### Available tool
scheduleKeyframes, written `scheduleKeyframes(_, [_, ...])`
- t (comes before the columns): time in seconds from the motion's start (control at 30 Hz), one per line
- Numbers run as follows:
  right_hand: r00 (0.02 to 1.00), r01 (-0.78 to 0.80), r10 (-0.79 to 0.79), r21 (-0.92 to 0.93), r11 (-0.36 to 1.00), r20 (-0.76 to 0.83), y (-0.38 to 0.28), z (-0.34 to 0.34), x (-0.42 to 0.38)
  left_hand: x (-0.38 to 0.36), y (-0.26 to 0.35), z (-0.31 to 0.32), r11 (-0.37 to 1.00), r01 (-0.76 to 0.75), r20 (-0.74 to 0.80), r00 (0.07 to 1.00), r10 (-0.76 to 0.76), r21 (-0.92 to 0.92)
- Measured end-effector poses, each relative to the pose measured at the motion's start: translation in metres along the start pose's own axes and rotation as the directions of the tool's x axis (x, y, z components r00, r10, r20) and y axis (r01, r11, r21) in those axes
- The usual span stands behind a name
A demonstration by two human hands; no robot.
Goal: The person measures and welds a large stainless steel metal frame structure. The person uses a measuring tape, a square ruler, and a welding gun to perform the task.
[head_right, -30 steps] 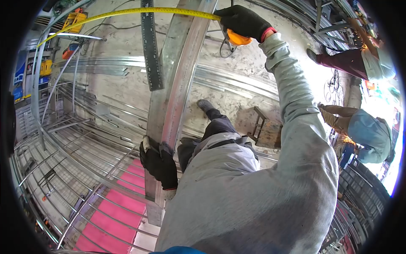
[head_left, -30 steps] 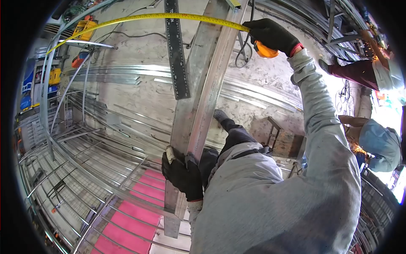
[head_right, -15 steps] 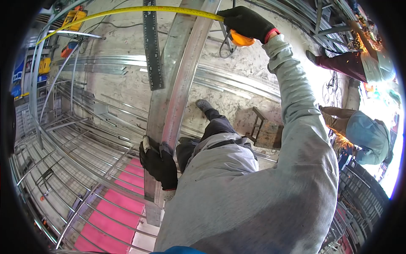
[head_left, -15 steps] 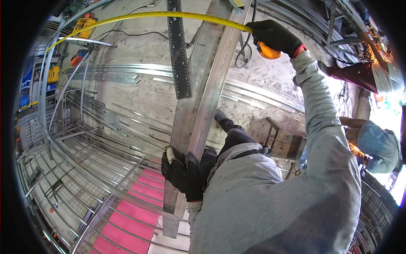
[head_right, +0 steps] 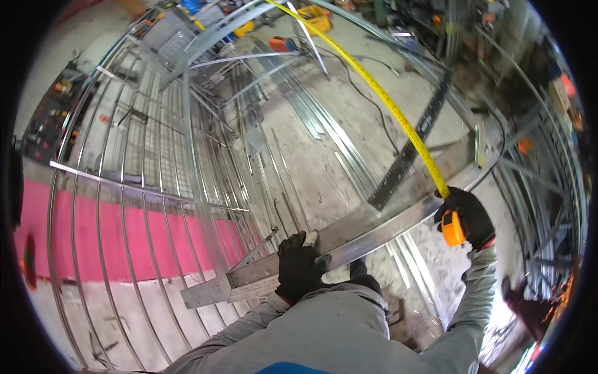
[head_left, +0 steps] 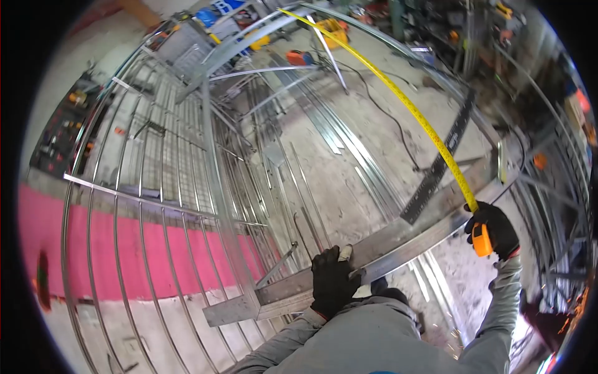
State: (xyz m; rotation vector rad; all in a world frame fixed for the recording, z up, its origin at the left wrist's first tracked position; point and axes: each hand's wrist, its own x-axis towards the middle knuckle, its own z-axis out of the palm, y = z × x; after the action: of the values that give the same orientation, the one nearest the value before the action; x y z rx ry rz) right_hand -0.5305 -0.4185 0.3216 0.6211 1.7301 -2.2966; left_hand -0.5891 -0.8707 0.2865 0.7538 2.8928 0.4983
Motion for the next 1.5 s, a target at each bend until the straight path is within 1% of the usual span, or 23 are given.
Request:
scheduleKeyframes(0.07, [0.999,-0.021,0.022,-0.029,0.999,0.045,-0.024,0.036,0.009,-0.007,-0.007,0.01,1.0,-0.023,-0.088,0.996,0.023,0.002])
scheduleKeyframes(0.13, [0.985,0.128,-0.103,-0.185,0.974,0.139,-0.028,0.058,0.028,-0.011,-0.011,0.016,0.999,-0.045,-0.158,0.986,0.045,0.004])
scheduleKeyframes(0.2, [0.975,0.156,-0.103,-0.272,0.95,0.197,-0.034,0.077,0.044,-0.011,-0.013,0.014,0.999,-0.034,-0.096,0.995,0.032,-0.026])
scheduleKeyframes(0.27, [0.989,-0.046,0.054,-0.061,0.997,0.137,-0.042,0.105,0.062,-0.013,-0.017,0.022,0.999,-0.03,-0.167,0.986,0.023,-0.044])
scheduleKeyframes(0.3, [0.979,0.056,-0.028,-0.136,0.989,0.201,-0.04,0.114,0.076,-0.014,-0.017,0.023,0.998,-0.041,-0.219,0.975,0.029,-0.05])
scheduleKeyframes(0.43, [0.941,-0.138,0.104,0.086,0.987,0.323,-0.046,0.162,0.12,-0.016,-0.017,0.021,0.992,0.004,-0.272,0.961,-0.037,-0.123])
scheduleKeyframes(0.63, [0.9,-0.125,0.064,0.115,0.985,0.432,-0.032,0.247,0.158,-0.022,-0.019,0.016,0.977,-0.01,-0.315,0.947,-0.06,-0.213])
scheduleKeyframes(0.73, [0.864,-0.153,0.052,0.163,0.975,0.5,-0.015,0.288,0.167,-0.031,-0.031,0.005,0.961,0.006,-0.402,0.907,-0.122,-0.276])
scheduleKeyframes(0.8, [0.854,-0.207,0.103,0.152,0.967,0.51,-0.012,0.316,0.155,-0.048,-0.049,-0.017,0.978,0.051,-0.562,0.812,-0.158,-0.201])
scheduleKeyframes(0.83, [0.837,-0.227,0.1,0.175,0.958,0.538,-0.001,0.322,0.161,-0.057,-0.061,-0.025,0.971,0.145,-0.578,0.783,-0.231,-0.192])
scheduleKeyframes(0.9, [0.848,-0.224,0.102,0.178,0.958,0.52,0.009,0.341,0.151,-0.079,-0.088,-0.051,0.948,0.213,-0.661,0.68,-0.318,-0.236])
scheduleKeyframes(0.93, [0.863,-0.21,0.094,0.185,0.96,0.496,0.018,0.347,0.144,-0.094,-0.108,-0.062,0.939,0.294,-0.665,0.668,-0.335,-0.178])
scheduleKeyframes(0.97, [0.834,-0.257,0.105,0.214,0.942,0.541,0.026,0.35,0.143,-0.107,-0.118,-0.082,0.942,0.299,-0.712,0.628,-0.314,-0.151])
scheduleKeyframes(1.0, [0.835,-0.275,0.124,0.211,0.938,0.536,0.032,0.355,0.139,-0.124,-0.146,-0.076,0.928,0.369,-0.745,0.605,-0.281,-0.051])
scheduleKeyframes(1.07, [0.853,-0.259,0.129,0.196,0.946,0.506,0.043,0.366,0.124,-0.154,-0.175,-0.088,0.887,0.447,-0.708,0.589,-0.389,-0.116])
scheduleKeyframes(1.13, [0.9,-0.148,0.099,0.083,0.986,0.425,0.047,0.38,0.102,-0.186,-0.213,-0.075,0.884,0.43,-0.682,0.59,-0.431,-0.186])
scheduleKeyframes(1.2, [0.925,-0.046,0.036,0.017,0.999,0.377,0.052,0.397,0.079,-0.205,-0.226,-0.076,0.854,0.431,-0.589,0.622,-0.516,-0.292])
scheduleKeyframes(1.27, [0.938,0.102,-0.044,-0.152,0.983,0.343,0.06,0.413,0.062,-0.217,-0.239,-0.077,0.825,0.387,-0.486,0.673,-0.558,-0.412])
scheduleKeyframes(1.3, [0.933,0.047,-0.005,-0.107,0.993,0.36,0.067,0.416,0.066,-0.22,-0.241,-0.081,0.807,0.416,-0.446,0.68,-0.582,-0.419])
scheduleKeyframes(1.37, [0.913,-0.052,0.045,0.004,0.999,0.406,0.077,0.419,0.063,-0.22,-0.244,-0.087,0.831,0.348,-0.396,0.755,-0.523,-0.433])
scheduleKeyframes(1.4, [0.924,-0.061,0.064,-0.02,0.998,0.378,0.081,0.422,0.06,-0.222,-0.246,-0.085,0.824,0.355,-0.377,0.761,-0.529,-0.44])
scheduleKeyframes(1.47, [0.933,-0.045,0.06,-0.05,0.998,0.355,0.087,0.433,0.05,-0.226,-0.254,-0.081,0.858,0.262,-0.387,0.807,-0.446,-0.442])
scheduleKeyframes(1.5, [0.937,-0.049,0.067,-0.059,0.997,0.342,0.091,0.437,0.046,-0.23,-0.261,-0.072,0.915,0.22,-0.41,0.841,-0.354,-0.337])
